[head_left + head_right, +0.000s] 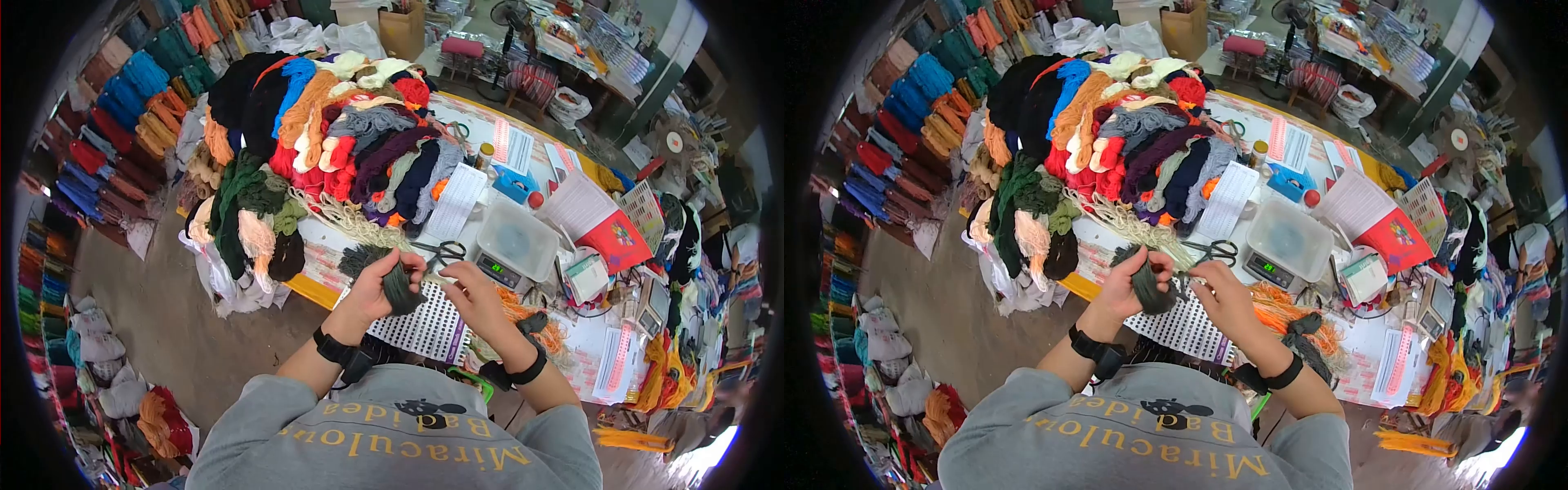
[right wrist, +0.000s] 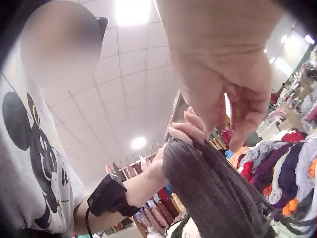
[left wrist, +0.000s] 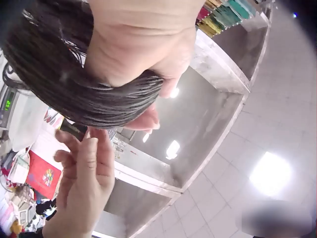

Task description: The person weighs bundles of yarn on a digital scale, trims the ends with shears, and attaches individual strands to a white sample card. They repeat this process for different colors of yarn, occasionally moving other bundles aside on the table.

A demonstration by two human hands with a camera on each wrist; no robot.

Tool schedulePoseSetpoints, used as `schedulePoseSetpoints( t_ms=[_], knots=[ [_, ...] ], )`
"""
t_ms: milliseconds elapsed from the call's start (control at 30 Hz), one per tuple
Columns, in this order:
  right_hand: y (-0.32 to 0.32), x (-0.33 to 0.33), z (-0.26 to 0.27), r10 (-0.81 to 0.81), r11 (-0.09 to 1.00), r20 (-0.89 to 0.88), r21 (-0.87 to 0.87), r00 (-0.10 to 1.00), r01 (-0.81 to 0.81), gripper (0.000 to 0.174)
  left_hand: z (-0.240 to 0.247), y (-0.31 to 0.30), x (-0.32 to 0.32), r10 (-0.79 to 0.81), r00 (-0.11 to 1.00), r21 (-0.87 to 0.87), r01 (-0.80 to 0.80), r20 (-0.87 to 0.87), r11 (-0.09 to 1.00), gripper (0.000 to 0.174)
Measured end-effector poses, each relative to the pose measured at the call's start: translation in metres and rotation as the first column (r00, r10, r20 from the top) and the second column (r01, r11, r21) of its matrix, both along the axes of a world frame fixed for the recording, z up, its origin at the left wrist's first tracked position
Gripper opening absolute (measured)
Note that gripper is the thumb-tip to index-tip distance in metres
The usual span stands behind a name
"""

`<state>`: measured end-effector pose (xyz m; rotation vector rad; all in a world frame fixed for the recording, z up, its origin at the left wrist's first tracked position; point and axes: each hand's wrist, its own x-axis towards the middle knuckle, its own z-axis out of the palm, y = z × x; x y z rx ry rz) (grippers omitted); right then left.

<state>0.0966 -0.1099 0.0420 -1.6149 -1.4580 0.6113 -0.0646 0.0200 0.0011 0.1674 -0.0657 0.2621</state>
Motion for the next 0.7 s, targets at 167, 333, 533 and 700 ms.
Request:
schedulePoseSetpoints(
  t_ms=[167, 333, 533, 700],
  knots=[
    [0.006, -0.024, 0.005, -0.001, 0.997, -0.066, 0.079, 0.998, 0.006, 0.017, 0.018, -0.021, 0.009, 0.205, 0.928, 0.339, -0.093, -0.312, 0.936, 0.04],
    [0.01, -0.025, -0.009, -0.021, 0.985, 0.017, 0.174, 1.0, 0.018, 0.013, 0.025, -0.032, 0.012, 0.163, 0.905, 0.363, -0.01, -0.393, 0.932, 0.043],
    [0.002, -0.015, -0.003, -0.085, 0.992, 0.047, 0.094, 0.995, 0.08, 0.01, 0.015, -0.035, 0.014, 0.259, 0.876, 0.398, -0.085, -0.408, 0.914, 0.048],
    [0.0, -0.005, -0.022, -0.104, 0.994, -0.514, -0.041, 0.851, 0.097, 0.012, 0.018, -0.032, 0.022, 0.225, 0.879, 0.273, -0.113, -0.422, 0.955, 0.051]
  ],
)
